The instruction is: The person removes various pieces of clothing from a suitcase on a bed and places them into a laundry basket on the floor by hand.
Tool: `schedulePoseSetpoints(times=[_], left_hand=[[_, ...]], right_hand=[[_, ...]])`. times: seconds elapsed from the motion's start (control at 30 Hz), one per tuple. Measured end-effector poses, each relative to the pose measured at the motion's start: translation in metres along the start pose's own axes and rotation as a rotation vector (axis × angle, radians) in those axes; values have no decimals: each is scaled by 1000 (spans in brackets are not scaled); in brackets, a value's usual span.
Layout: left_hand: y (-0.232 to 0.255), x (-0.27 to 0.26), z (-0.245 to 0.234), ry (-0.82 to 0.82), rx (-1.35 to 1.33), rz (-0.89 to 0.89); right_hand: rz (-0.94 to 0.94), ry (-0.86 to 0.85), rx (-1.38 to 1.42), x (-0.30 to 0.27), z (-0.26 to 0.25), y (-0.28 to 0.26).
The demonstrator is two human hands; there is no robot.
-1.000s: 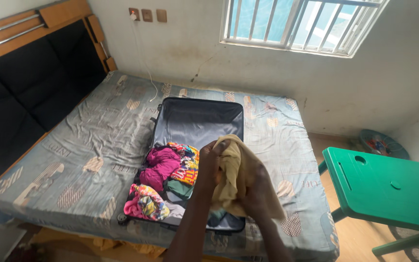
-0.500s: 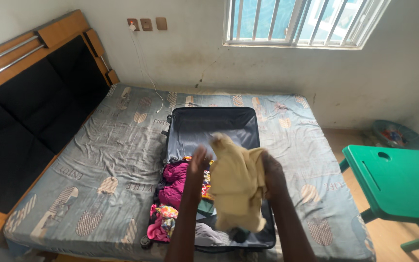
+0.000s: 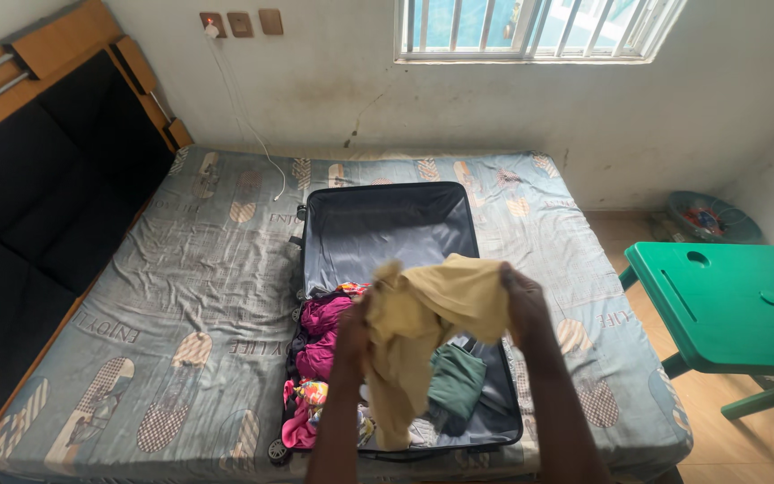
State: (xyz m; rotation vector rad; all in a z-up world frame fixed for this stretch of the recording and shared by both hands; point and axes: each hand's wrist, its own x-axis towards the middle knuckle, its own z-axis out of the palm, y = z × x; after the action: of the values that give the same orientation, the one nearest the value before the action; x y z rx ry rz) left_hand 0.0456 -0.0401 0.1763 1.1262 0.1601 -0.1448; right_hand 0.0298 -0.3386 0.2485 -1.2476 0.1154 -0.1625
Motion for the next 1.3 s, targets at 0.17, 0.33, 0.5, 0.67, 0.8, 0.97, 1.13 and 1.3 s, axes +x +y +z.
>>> schedulePoseSetpoints(times=[0.17, 0.33, 0.5, 0.67, 0.8, 0.97, 1.13, 1.3], left_hand=[[41, -6, -7, -92, -511, 27], [41, -3, 28, -200, -647, -53], [32, 4, 63, -459, -782, -108], [51, -8, 77, -480, -722, -188], [65, -12, 32, -249, -537, -77], [-32, 18, -76, 241, 184, 37], [-133, -3, -68, 344, 530, 14], [-179, -4, -33, -86, 358, 51]], right_hand=[[223, -141, 531, 39, -86, 26], [83, -84, 890, 59, -122, 118], [385, -16, 381, 9, -78, 189], [525, -416, 17, -37, -33, 210], [737, -661, 646, -33, -17, 189], [411, -569, 525, -27, 15, 134], [561, -538, 634, -23, 29, 119], [420, -515, 642, -18, 28, 104]])
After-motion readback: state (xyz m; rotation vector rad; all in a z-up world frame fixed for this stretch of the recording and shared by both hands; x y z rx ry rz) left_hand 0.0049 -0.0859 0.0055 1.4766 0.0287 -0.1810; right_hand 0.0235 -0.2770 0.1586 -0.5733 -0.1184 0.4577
